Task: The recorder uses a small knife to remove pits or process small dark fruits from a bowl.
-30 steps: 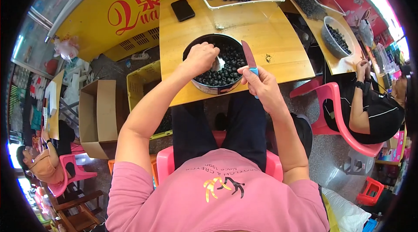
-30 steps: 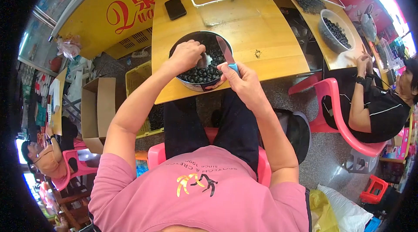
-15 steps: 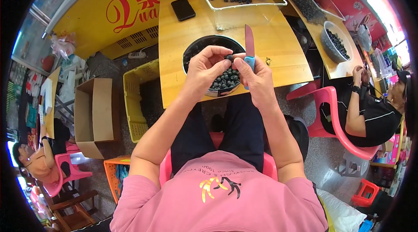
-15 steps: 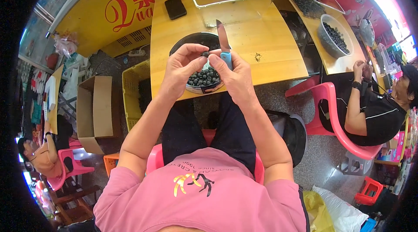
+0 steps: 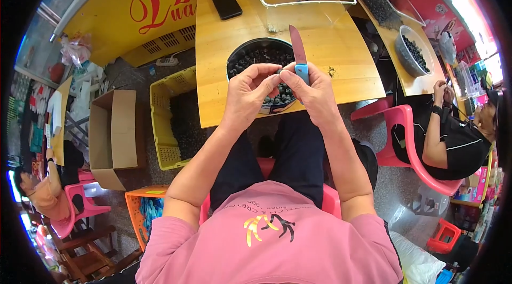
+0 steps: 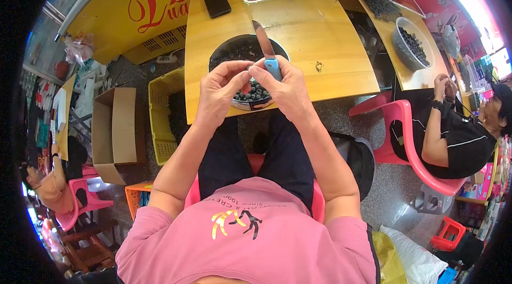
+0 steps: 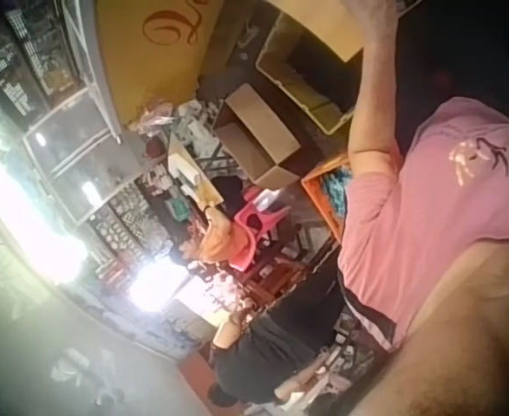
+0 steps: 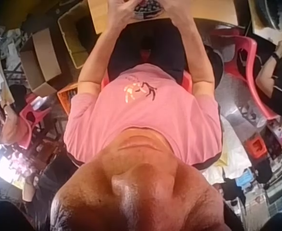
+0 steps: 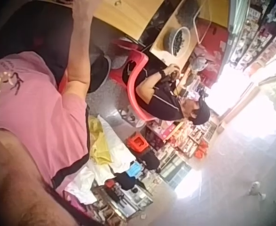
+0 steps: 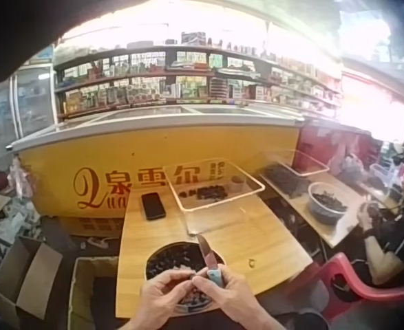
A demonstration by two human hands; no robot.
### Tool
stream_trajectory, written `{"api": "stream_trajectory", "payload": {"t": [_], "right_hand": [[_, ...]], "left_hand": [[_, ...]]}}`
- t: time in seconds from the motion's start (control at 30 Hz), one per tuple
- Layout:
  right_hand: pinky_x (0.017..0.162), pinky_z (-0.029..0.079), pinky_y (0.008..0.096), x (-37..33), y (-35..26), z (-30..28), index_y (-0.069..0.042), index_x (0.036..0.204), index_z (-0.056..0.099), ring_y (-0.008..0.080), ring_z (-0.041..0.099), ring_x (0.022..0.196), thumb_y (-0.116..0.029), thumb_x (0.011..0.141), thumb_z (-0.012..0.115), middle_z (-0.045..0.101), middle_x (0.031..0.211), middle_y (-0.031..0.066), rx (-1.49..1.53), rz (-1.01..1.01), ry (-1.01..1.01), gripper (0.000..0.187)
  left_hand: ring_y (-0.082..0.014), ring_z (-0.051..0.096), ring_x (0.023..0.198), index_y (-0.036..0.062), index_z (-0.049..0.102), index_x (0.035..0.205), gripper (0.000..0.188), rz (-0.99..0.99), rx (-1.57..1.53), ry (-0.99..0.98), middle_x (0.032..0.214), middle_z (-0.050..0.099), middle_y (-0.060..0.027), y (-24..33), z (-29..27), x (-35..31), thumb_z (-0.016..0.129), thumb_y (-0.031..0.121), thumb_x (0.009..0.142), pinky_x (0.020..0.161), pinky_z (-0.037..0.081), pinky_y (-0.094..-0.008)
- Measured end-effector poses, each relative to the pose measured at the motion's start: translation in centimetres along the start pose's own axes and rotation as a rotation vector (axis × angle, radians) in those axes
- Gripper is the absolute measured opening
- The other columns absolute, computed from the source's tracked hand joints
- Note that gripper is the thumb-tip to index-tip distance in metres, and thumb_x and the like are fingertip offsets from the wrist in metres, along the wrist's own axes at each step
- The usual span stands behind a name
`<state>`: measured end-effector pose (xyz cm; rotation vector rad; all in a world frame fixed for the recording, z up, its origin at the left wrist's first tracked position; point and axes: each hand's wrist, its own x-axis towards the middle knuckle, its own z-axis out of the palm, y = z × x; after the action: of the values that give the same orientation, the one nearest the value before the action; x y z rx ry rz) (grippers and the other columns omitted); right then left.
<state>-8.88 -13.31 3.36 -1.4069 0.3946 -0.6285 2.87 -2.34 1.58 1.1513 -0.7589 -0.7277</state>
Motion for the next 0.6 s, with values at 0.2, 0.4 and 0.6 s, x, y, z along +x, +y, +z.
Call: {"api": "stream_trajectory", "payload": {"t": [0.2, 0.4, 0.6], "right_hand": [[0.050, 0.030, 0.0178, 0.1, 0.5, -0.2, -0.005, 0.093, 0.064, 0.0009, 0.041, 0.057, -0.024, 0.091, 0.066, 0.055, 0.070, -0.0055, -0.052, 0.007, 0.003, 0.018], [0.051, 0.030, 0.0174, -0.1, 0.7, -0.2, -0.005, 0.093, 0.064, 0.0002, 0.040, 0.057, -0.024, 0.092, 0.064, 0.056, 0.072, -0.0047, -0.052, 0.030, -0.017, 0.019], [0.055, 0.042, 0.0267, -0.7, 1.1, 0.1, 0.000, 0.095, 0.062, 0.0105, 0.053, 0.063, -0.018, 0.095, 0.059, 0.059, 0.076, 0.0023, -0.400, -0.325, 0.082, 0.018]], "left_hand": [[-0.0059, 0.059, 0.075, -0.0013, 0.064, 0.109, 0.020, -0.023, 0.000, -0.011, 0.090, 0.065, -0.0027, 0.1, -0.1, -0.5, 0.063, 0.008, 0.091, 0.067, 0.050, -0.0201], [-0.0062, 0.057, 0.073, -0.0003, 0.062, 0.106, 0.017, -0.033, 0.004, -0.014, 0.087, 0.064, -0.0019, -0.3, -0.4, -0.6, 0.063, 0.008, 0.091, 0.067, 0.049, -0.0213], [-0.0064, 0.055, 0.070, 0.0013, 0.059, 0.103, 0.016, -0.013, -0.202, 0.023, 0.085, 0.062, -0.0014, -0.6, -0.7, -0.5, 0.064, 0.010, 0.091, 0.063, 0.046, -0.0208]]}}
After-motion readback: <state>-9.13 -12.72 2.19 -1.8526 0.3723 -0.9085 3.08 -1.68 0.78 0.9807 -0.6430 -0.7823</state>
